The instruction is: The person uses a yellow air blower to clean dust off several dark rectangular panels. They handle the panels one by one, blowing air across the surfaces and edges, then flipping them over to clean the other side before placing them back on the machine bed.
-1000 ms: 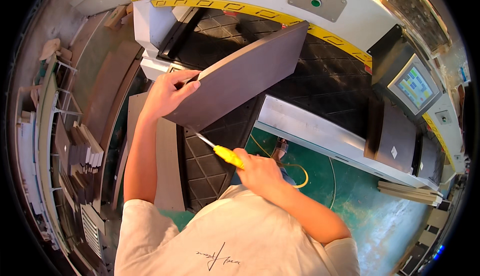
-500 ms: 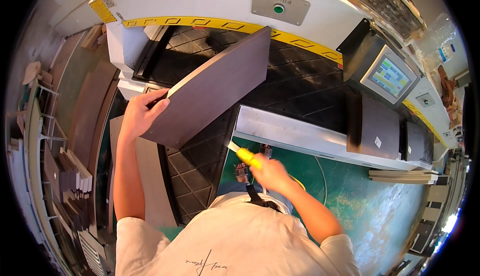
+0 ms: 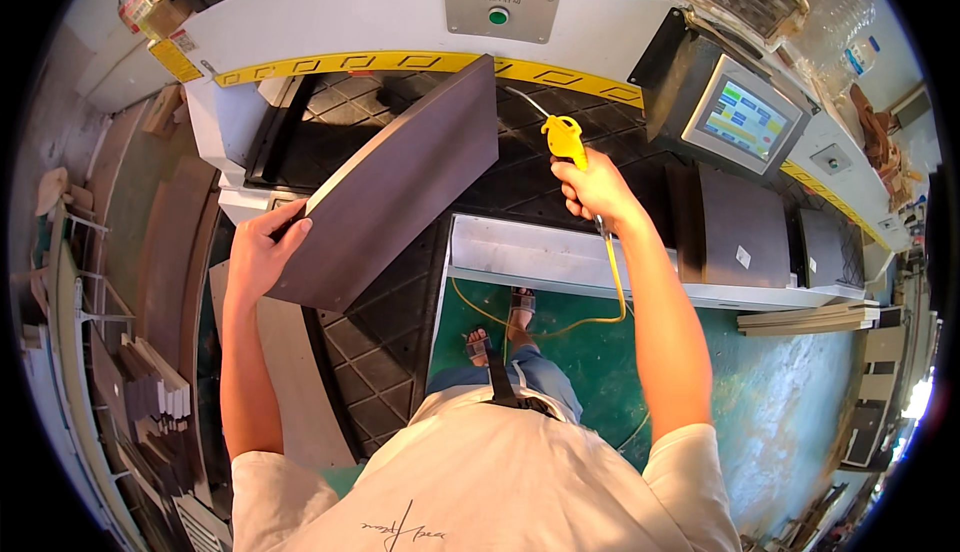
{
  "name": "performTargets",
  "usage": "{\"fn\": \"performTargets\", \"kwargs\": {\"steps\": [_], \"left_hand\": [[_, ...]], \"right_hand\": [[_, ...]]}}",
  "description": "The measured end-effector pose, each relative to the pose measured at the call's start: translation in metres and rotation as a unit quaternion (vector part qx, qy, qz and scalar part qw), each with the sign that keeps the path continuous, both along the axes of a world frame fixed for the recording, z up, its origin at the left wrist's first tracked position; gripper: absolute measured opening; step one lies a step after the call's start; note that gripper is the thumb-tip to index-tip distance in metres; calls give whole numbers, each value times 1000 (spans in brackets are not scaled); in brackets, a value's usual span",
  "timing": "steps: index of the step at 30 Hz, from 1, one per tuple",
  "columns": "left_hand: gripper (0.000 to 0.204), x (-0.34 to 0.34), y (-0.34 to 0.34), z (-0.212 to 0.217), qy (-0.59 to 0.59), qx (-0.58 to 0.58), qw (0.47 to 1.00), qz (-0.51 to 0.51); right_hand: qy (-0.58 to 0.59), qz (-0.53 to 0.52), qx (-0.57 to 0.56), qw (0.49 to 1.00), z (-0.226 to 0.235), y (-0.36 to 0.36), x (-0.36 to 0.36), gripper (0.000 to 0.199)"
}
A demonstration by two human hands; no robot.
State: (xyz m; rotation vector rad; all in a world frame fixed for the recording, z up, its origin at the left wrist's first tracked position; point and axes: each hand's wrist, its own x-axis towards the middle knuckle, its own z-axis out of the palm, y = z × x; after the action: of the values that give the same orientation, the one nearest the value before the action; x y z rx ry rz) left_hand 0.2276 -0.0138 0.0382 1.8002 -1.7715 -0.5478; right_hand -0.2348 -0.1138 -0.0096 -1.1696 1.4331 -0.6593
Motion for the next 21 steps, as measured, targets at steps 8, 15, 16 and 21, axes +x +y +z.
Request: {"fn": "performTargets", "kwargs": {"steps": [8, 15, 16, 21], "left_hand": [[34, -6, 0, 4, -11, 8, 1000, -8], [34, -10, 4, 5, -25, 5, 1000, -3], [35, -15, -2, 8, -17, 12, 1000, -7], [34, -8, 6, 3, -11, -5, 1000, 7]], "right_hand": [[20, 19, 29, 999, -13, -23, -4, 17], [-17, 24, 32, 999, -25, -13, -8, 18], [33, 38, 21, 999, -39, -12, -16, 18], [64, 326, 34, 943, -22, 119, 18, 32]]}}
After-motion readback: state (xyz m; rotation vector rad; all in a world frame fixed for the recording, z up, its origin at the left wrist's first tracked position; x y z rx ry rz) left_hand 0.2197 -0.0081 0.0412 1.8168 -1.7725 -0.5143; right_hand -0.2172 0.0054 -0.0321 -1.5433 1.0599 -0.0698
